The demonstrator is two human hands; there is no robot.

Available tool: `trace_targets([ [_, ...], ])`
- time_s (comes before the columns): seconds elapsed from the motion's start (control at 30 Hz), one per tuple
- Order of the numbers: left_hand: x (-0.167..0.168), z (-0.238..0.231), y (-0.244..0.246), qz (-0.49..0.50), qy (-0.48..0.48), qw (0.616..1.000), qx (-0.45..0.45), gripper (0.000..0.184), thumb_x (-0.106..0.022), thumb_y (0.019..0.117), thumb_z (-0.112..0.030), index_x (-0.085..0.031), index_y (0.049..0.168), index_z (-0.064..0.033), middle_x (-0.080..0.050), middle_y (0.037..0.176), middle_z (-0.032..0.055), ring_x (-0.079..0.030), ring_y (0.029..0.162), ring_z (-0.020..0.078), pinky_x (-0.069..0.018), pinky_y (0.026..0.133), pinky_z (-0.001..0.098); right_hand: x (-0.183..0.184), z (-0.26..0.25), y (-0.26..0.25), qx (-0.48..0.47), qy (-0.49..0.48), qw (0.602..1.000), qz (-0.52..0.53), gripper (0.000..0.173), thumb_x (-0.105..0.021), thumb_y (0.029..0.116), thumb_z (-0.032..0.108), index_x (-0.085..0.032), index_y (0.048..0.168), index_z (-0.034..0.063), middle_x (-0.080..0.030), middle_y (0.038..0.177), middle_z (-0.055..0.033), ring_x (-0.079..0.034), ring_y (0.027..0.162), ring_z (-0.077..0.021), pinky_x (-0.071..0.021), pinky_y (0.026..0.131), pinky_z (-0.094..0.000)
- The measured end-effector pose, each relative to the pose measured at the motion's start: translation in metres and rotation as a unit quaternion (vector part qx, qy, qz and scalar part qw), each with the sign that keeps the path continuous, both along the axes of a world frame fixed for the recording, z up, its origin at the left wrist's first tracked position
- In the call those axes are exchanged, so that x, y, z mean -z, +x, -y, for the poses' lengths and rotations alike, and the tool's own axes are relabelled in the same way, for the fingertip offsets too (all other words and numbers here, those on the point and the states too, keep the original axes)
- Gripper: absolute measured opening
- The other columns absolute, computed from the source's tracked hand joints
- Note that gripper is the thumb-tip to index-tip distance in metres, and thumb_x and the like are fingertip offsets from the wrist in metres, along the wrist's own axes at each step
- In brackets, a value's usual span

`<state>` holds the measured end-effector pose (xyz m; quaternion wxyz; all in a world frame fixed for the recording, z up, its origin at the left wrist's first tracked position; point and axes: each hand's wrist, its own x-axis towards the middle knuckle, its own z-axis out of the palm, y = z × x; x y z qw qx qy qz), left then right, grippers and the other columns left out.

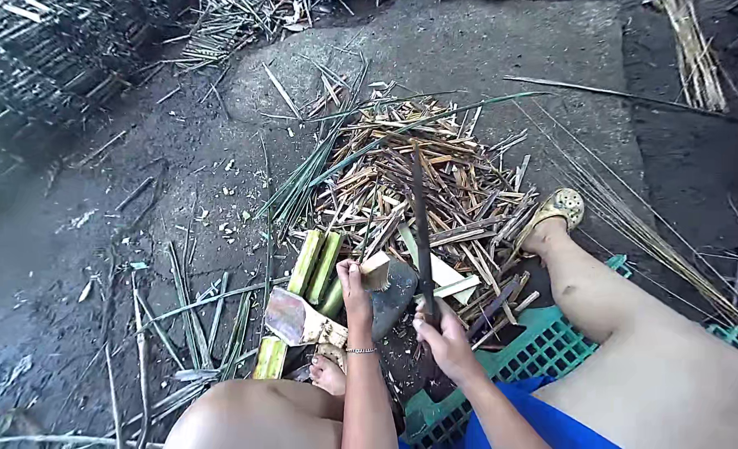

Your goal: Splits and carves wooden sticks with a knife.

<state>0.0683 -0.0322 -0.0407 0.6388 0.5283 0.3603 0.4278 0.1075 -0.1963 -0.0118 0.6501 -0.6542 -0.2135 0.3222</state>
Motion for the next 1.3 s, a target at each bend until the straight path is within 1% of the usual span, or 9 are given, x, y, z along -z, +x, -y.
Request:
trace_targets([
  [0.23,-0.005,0.01,0.005,-0.022,0.003,1.0,0.004,0.024,-0.032,0.1028,-0.018,-0.044,0.113,0.0,-0.048,0.107,0.0049,-0.05,0.102,0.0027,-0.0427,0.094,0.0215,-0.095,-0.015,0.038,0.023,0.273,0.956,0.105,0.062,-0.038,0.089,0.083,-0.065,0.093,0.0277,-0.06,0.069,0.0159,-0.056,0.057,0.0028,-0.0492,0.052,-0.0172],
  [0.33,-0.003,0.012,0.004,-0.034,-0.01,0.999,0.008,0.026,-0.033,0.1033,-0.02,-0.044,0.115,0.0,-0.049,0.112,0.0078,-0.051,0.106,0.0053,-0.0431,0.096,0.0245,-0.087,-0.018,0.037,0.035,0.279,0.951,0.125,0.059,-0.041,0.0925,0.079,-0.066,0.086,0.0256,-0.06,0.067,0.0157,-0.058,0.057,0.0024,-0.0513,0.053,-0.018],
  [0.5,0.002,0.011,0.003,-0.046,0.007,0.999,0.023,0.031,-0.034,0.101,-0.022,-0.045,0.115,0.0037,-0.049,0.109,0.0103,-0.05,0.105,0.0107,-0.0429,0.095,0.0278,0.036,-0.014,0.015,-0.082,-0.298,0.95,0.032,0.065,-0.028,0.1116,0.046,-0.066,0.099,-0.0052,-0.056,0.07,-0.0119,-0.056,0.062,-0.0246,-0.0509,0.066,-0.0485],
  [0.7,-0.019,0.01,0.002,0.027,0.023,0.999,-0.025,0.028,-0.032,0.1034,-0.023,-0.042,0.116,0.0001,-0.047,0.104,0.0022,-0.051,0.099,0.003,-0.0447,0.093,0.0235,-0.01,-0.009,0.025,-0.085,-0.278,0.954,0.077,0.054,-0.036,0.1107,0.044,-0.068,0.105,0.0013,-0.055,0.069,-0.0051,-0.054,0.06,-0.0176,-0.0495,0.062,-0.0415],
  [0.87,-0.078,0.029,-0.016,0.173,0.195,0.965,-0.009,0.017,-0.056,0.0998,-0.051,-0.061,0.095,-0.0352,-0.059,0.094,-0.0214,-0.058,0.093,-0.0041,-0.0501,0.084,0.0187,-0.028,0.018,0.006,-0.003,-0.098,0.954,0.283,0.067,-0.032,0.1051,0.063,-0.063,0.086,0.0072,-0.047,0.056,0.0054,-0.048,0.049,-0.0007,-0.0449,0.048,-0.0233],
  [1.0,0.019,0.031,-0.005,-0.006,0.079,0.997,-0.002,0.033,-0.049,0.0962,-0.033,-0.058,0.095,-0.0003,-0.057,0.087,-0.0008,-0.057,0.085,0.0037,-0.0499,0.082,0.0253,0.043,0.009,-0.003,-0.071,-0.306,0.946,0.078,0.06,-0.033,0.1118,0.04,-0.068,0.1,-0.0071,-0.062,0.078,-0.019,-0.062,0.075,-0.0313,-0.0513,0.076,-0.054],
  [1.1,-0.003,0.016,0.013,-0.062,0.045,0.997,-0.02,0.035,-0.041,0.1026,-0.017,-0.054,0.111,0.0145,-0.059,0.099,0.0141,-0.058,0.093,0.0129,-0.0497,0.088,0.0331,0.032,-0.007,0.015,-0.075,-0.338,0.937,0.043,0.059,-0.035,0.1113,0.042,-0.07,0.107,-0.0049,-0.067,0.091,-0.0223,-0.066,0.089,-0.0359,-0.0499,0.086,-0.0583],
  [1.2,-0.037,0.029,-0.001,0.102,0.173,0.976,-0.088,0.023,-0.044,0.1005,-0.029,-0.058,0.088,-0.0165,-0.059,0.088,-0.0115,-0.059,0.09,-0.0009,-0.0501,0.085,0.0219,0.005,0.013,-0.001,-0.036,-0.219,0.962,0.158,0.057,-0.038,0.1076,0.044,-0.07,0.097,-0.0015,-0.062,0.07,-0.0113,-0.062,0.066,-0.0231,-0.0525,0.065,-0.0474],
  [1.3,-0.041,0.046,-0.014,0.206,0.281,0.936,-0.051,0.03,-0.048,0.1023,-0.055,-0.066,0.101,-0.0311,-0.064,0.096,-0.0196,-0.059,0.097,-0.0021,-0.0473,0.09,0.0193,0.028,0.024,-0.012,-0.002,-0.11,0.968,0.225,0.07,-0.032,0.1055,0.059,-0.067,0.089,0.0011,-0.053,0.058,-0.0015,-0.054,0.052,-0.0097,-0.0496,0.052,-0.0333],
])
